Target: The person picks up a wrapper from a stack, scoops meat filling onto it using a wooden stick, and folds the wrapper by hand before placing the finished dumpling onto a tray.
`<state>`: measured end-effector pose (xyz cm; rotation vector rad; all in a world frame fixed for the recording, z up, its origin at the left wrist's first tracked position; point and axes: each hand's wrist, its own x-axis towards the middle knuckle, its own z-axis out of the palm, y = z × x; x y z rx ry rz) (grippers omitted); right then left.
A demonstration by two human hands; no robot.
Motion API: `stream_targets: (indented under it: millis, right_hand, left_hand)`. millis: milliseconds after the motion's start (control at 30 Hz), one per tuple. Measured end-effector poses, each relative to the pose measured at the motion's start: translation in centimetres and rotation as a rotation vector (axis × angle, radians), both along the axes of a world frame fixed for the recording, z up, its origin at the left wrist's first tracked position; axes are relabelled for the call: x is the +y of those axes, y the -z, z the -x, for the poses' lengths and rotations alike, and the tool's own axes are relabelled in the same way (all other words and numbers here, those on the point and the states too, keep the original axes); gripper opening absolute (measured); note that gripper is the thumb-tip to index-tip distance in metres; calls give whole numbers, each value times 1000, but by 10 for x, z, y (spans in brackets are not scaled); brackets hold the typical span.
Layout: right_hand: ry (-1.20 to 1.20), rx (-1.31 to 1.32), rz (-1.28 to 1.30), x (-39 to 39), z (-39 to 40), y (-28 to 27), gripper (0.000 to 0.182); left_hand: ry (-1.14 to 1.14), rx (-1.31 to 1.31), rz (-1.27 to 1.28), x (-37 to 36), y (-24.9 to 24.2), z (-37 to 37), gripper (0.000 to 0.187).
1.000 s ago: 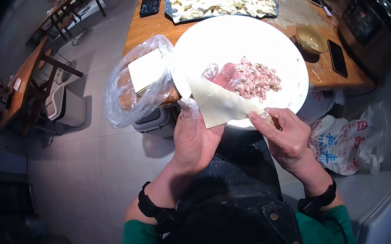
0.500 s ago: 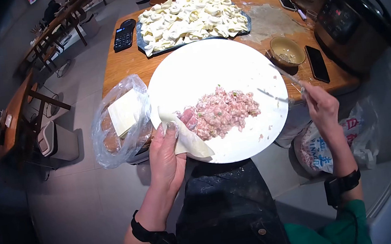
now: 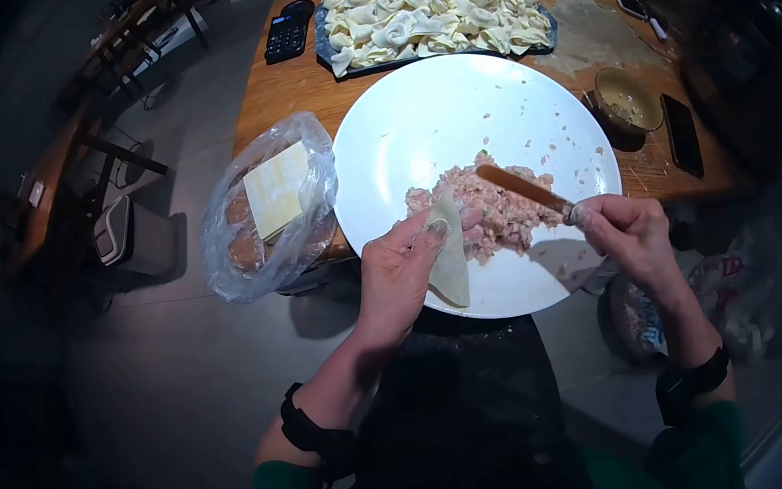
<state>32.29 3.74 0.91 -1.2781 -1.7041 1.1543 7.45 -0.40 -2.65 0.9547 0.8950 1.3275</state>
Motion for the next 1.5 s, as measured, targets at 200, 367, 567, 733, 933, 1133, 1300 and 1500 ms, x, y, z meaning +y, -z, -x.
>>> stream_targets:
  millis: [200,367,567,733,933,1133,1300,1500]
  right_hand:
    - [21,149,84,-15,25,30,14]
    - [84,370,41,-57,75,29,32]
    - [260,571,-79,-65,106,50,23]
    - [145,426,-347,-46,94,43,22]
    - [-160,-264,-998,-5,69,14,31]
    - [-48,-171,-412,56,72,4,14]
    - [268,163,-279,153,68,-37,21]
    - [123,394,-182,113,63,-1,33]
  left_hand:
    - [-44,6,21,-5,2,-1,32]
    - [-18,-741,121,-12,-4,-12,35]
    - [54,-864,95,-16,5,-17,36]
    - [-146,-164,-18,-11,3,-15,24]
    - [-204,1165,-758,-5,-9,3,31]
    - [-300,1196,-805,15,-20,16,48]
    - [-493,1290,-694,20,-28,72,45]
    - [-560,1532,-544,28,-5,150,25]
